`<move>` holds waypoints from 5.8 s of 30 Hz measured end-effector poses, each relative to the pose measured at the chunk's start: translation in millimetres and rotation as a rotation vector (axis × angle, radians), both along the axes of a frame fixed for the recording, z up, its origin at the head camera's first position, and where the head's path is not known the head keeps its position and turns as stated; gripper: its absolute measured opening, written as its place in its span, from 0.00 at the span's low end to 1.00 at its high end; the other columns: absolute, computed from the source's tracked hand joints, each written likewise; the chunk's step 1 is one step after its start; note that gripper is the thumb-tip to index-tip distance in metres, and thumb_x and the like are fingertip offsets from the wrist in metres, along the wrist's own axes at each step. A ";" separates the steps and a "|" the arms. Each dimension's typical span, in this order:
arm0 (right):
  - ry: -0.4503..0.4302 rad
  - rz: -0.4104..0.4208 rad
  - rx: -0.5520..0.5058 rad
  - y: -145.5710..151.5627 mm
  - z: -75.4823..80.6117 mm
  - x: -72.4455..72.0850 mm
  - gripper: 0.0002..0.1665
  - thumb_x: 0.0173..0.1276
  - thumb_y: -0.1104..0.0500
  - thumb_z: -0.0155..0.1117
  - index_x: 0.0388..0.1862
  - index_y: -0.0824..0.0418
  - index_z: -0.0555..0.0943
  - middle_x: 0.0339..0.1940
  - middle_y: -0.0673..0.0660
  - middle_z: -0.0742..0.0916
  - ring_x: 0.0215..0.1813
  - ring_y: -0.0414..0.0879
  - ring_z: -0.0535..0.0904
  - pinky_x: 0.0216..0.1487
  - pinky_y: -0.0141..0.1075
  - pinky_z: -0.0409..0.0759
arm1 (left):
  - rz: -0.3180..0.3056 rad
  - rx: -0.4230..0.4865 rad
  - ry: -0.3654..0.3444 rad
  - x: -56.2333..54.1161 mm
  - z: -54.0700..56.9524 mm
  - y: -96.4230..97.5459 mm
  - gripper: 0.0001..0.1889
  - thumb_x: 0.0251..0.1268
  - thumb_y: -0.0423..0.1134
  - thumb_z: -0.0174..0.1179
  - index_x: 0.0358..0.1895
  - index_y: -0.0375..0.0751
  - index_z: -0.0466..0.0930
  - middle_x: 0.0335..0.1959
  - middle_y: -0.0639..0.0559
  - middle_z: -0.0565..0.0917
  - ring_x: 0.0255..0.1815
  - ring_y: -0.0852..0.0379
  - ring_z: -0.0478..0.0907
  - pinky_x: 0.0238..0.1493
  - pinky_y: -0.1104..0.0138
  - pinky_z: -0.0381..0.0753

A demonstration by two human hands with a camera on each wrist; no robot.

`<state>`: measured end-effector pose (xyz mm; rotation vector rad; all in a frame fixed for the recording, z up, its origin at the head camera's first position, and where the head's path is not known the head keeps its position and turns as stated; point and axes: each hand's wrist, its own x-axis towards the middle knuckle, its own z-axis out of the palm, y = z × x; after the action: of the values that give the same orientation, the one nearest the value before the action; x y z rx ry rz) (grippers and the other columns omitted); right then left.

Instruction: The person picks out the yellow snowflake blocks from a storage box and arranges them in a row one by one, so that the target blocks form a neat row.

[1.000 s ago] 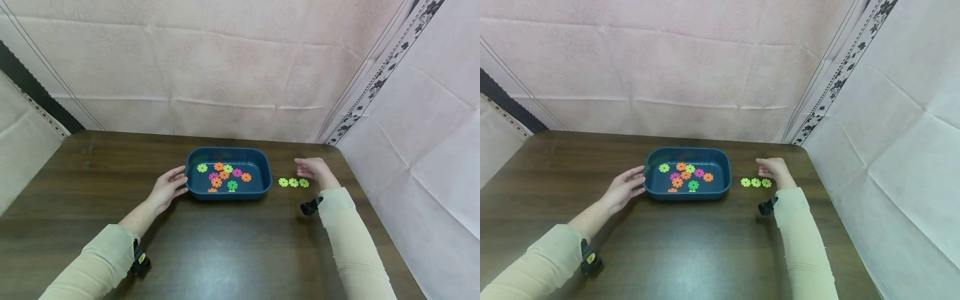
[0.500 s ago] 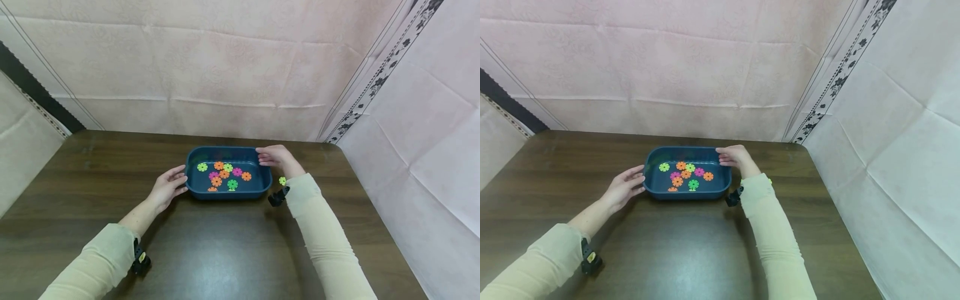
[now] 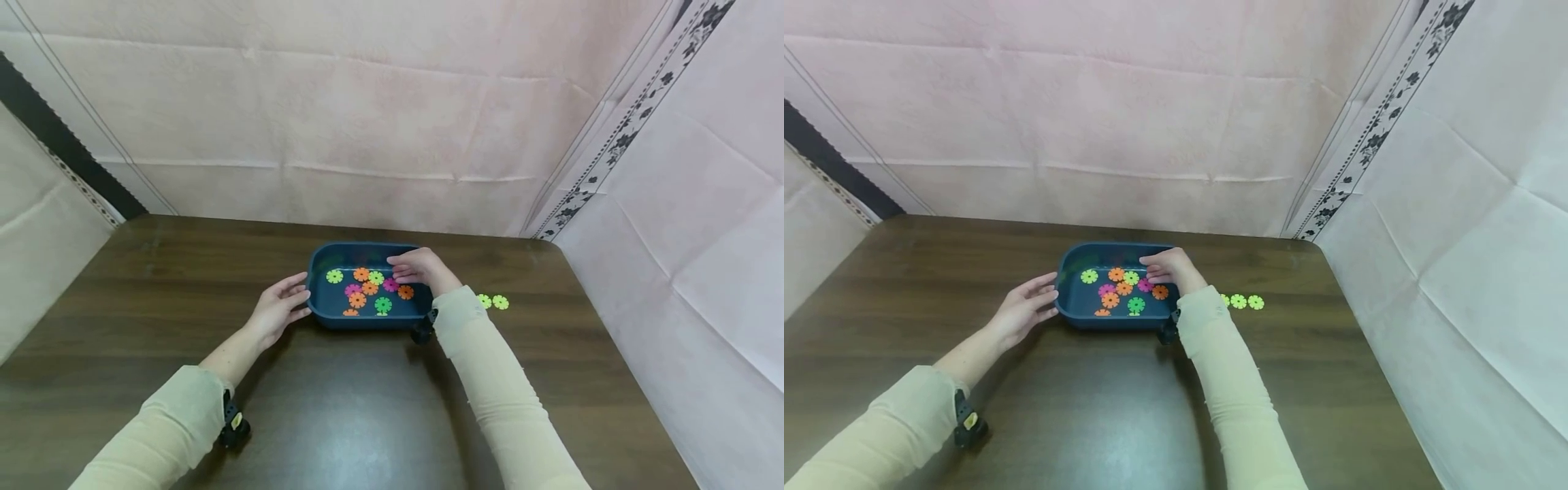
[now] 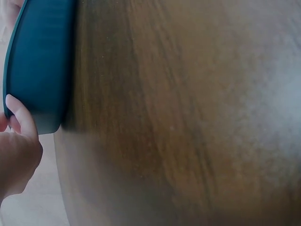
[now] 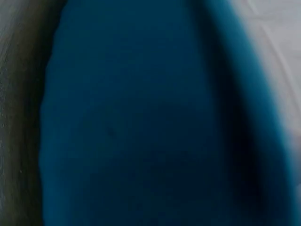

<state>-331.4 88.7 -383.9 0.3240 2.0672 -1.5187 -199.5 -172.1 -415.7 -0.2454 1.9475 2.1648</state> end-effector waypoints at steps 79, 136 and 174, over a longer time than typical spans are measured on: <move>0.031 0.157 0.000 -10.9 8.6 8.3 0.17 0.64 0.60 0.63 0.50 0.65 0.80 0.38 0.57 0.83 0.32 0.42 0.81 0.43 0.32 0.83 | 0.025 0.000 -0.016 -2.5 0.7 3.0 0.27 0.72 0.35 0.47 0.71 0.40 0.56 0.42 0.57 0.68 0.40 0.66 0.73 0.41 0.78 0.81; 0.024 -0.144 -0.104 263.1 -37.7 28.4 0.11 0.68 0.70 0.53 0.30 0.60 0.80 0.23 0.47 0.84 0.27 0.36 0.82 0.35 0.26 0.83 | 0.018 0.005 -0.013 -3.8 -3.8 1.1 0.27 0.72 0.35 0.47 0.72 0.41 0.56 0.43 0.57 0.67 0.44 0.64 0.71 0.42 0.77 0.80; 0.110 -0.056 -0.142 57.4 41.7 -1.7 0.29 0.68 0.60 0.57 0.66 0.69 0.65 0.45 0.60 0.80 0.34 0.42 0.80 0.33 0.27 0.82 | 0.020 0.001 -0.020 -3.4 -0.1 -1.2 0.27 0.71 0.35 0.48 0.72 0.41 0.56 0.43 0.56 0.68 0.42 0.66 0.72 0.43 0.77 0.80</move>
<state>-333.1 146.1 -342.2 0.2515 2.0350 -1.7421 -202.9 -173.2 -415.7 -0.2862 1.9417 2.1674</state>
